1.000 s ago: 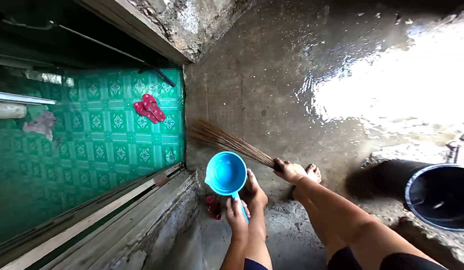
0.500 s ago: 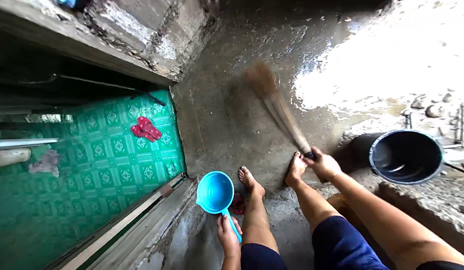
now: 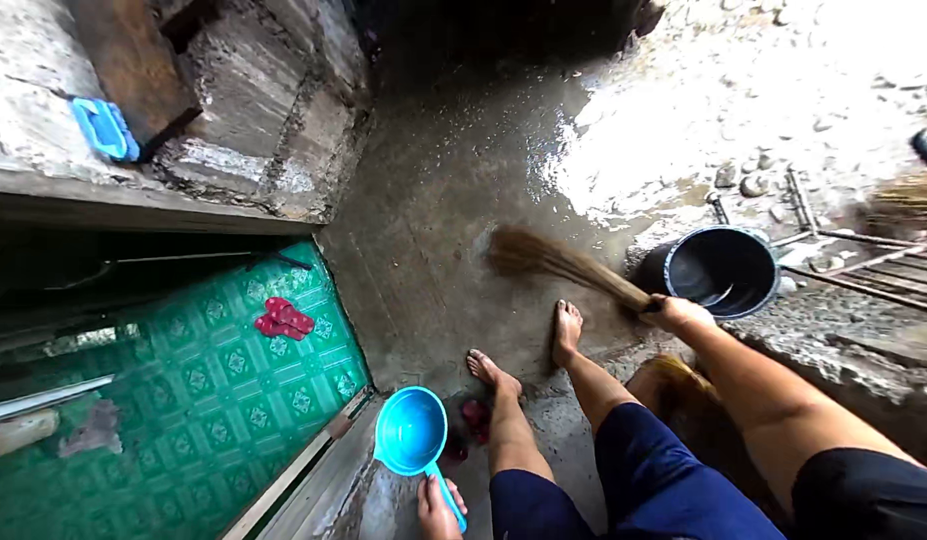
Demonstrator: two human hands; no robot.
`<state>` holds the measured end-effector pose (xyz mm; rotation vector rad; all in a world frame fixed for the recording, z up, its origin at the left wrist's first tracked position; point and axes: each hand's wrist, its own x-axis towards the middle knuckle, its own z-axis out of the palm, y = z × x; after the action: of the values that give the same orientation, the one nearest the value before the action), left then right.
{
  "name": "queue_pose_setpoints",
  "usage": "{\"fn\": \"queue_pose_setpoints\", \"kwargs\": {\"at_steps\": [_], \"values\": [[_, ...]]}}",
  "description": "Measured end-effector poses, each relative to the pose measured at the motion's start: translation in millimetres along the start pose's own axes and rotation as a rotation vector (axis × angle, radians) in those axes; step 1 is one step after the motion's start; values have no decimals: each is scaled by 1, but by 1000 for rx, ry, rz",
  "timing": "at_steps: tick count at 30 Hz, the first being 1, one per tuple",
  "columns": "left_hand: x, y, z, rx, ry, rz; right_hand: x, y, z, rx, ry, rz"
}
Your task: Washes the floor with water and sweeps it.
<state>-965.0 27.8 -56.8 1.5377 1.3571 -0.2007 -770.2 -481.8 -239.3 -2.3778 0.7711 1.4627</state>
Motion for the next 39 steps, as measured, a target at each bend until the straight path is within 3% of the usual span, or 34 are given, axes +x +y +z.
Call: {"fn": "queue_pose_setpoints", "kwargs": {"at_steps": [2, 4, 8, 11, 15, 19, 22, 25, 30, 34, 39], "values": [[-5, 2, 1, 13, 8, 8, -17, 1, -28, 49, 28, 14], [-10, 6, 3, 13, 17, 11, -54, -14, -29, 84, 9, -42], [-17, 19, 16, 5, 20, -6, -122, -43, 10, 8, -129, -191], [-23, 31, 23, -18, 19, -8, -135, -71, 41, -188, -265, -316], [-31, 40, 27, -22, 6, 14, -103, -69, 39, -237, -252, -263], [-36, 44, 20, -9, 12, 33, -55, 19, -27, -46, -33, 19], [-39, 47, 19, 17, 40, 24, -66, 54, -82, 38, 48, 72], [-38, 45, 23, 9, 77, 12, -114, 41, -91, -8, 1, -36], [-45, 52, 30, -45, 92, -44, -161, -28, -28, -205, -221, -230], [-53, 61, 30, -69, 109, -49, -126, -81, 6, -355, -244, -307], [-58, 68, 20, -86, 125, -16, -62, -55, -70, -152, -33, -51]]}}
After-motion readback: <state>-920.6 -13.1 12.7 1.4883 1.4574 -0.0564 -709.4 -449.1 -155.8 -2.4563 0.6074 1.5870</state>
